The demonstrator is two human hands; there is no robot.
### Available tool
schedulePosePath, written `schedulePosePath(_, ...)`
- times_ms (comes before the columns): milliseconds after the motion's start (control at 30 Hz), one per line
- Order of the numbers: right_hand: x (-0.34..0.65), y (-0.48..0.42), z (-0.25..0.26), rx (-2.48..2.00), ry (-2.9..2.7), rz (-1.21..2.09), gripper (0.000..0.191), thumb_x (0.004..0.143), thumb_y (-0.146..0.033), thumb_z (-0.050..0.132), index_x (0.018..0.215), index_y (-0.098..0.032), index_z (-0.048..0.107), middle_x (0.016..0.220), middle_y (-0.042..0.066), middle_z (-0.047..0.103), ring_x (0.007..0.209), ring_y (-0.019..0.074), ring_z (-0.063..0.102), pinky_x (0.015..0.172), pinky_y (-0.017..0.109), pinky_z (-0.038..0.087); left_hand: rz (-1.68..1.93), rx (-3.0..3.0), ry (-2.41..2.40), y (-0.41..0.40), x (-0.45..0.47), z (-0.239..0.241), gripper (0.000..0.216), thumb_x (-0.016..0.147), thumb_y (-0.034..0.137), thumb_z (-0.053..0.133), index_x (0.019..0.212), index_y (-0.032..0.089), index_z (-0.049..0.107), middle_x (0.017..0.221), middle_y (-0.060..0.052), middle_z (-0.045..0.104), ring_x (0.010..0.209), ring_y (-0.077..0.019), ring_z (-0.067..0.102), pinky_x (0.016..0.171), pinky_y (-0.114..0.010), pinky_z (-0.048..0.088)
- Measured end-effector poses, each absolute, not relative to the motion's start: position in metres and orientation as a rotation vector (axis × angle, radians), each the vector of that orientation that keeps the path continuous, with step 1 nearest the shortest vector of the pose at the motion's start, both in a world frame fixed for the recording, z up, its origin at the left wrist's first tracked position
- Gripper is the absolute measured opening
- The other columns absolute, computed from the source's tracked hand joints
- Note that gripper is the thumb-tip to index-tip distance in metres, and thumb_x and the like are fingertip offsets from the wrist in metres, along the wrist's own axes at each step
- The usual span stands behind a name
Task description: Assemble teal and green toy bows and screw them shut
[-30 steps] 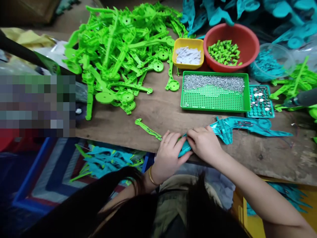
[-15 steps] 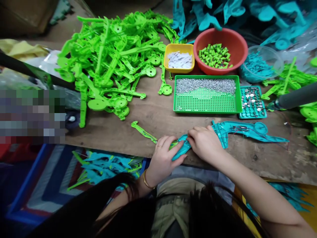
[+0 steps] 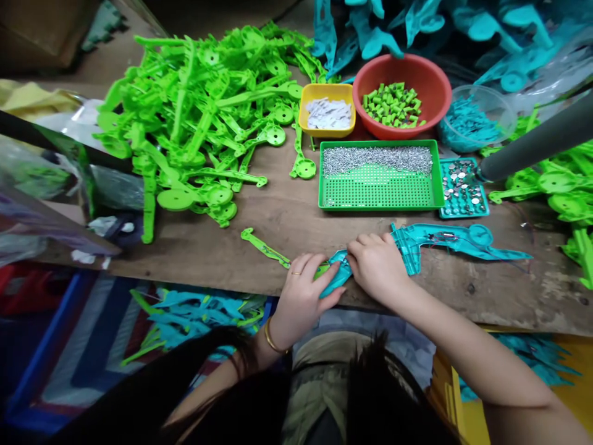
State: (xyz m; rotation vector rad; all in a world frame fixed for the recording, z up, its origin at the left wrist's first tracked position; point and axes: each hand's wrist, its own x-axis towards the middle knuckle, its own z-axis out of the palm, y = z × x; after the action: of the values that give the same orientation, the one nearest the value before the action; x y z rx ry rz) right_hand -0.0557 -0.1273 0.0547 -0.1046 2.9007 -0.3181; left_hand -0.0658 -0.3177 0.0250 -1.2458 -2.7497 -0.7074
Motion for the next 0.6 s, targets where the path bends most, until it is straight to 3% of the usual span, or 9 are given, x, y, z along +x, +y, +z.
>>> schedulePosePath(200,-0.051,-0.108,0.055,0.022,2.934,-0.477,0.020,0.095,-0.028,0.048,0.090,-0.018,0.064,0.091,0.005,0.068,0.088,0.0206,0.060,0.078,0.032,0.031,-0.686,-1.249,-2.754,-0.317,-0.067,0.024,0.037,0.085,0.039,0.064,0.113,0.016,0.066,0.114,-0.014,0.060,0.107,-0.0298,0.049,0.096,-0.050,0.046)
schedulePosePath(600,-0.051,-0.103,0.056,0.106,2.930,-0.157,0.025,0.094,-0.027,0.044,0.084,-0.017,0.065,0.085,0.007,0.068,0.087,0.0220,0.061,0.076,0.035,0.026,-0.720,-1.263,-2.732,-0.317,-0.069,0.023,0.035,0.086,0.037,0.063,0.113,0.016,0.067,0.112,-0.013,0.060,0.105,-0.0285,0.050,0.095,-0.048,0.045)
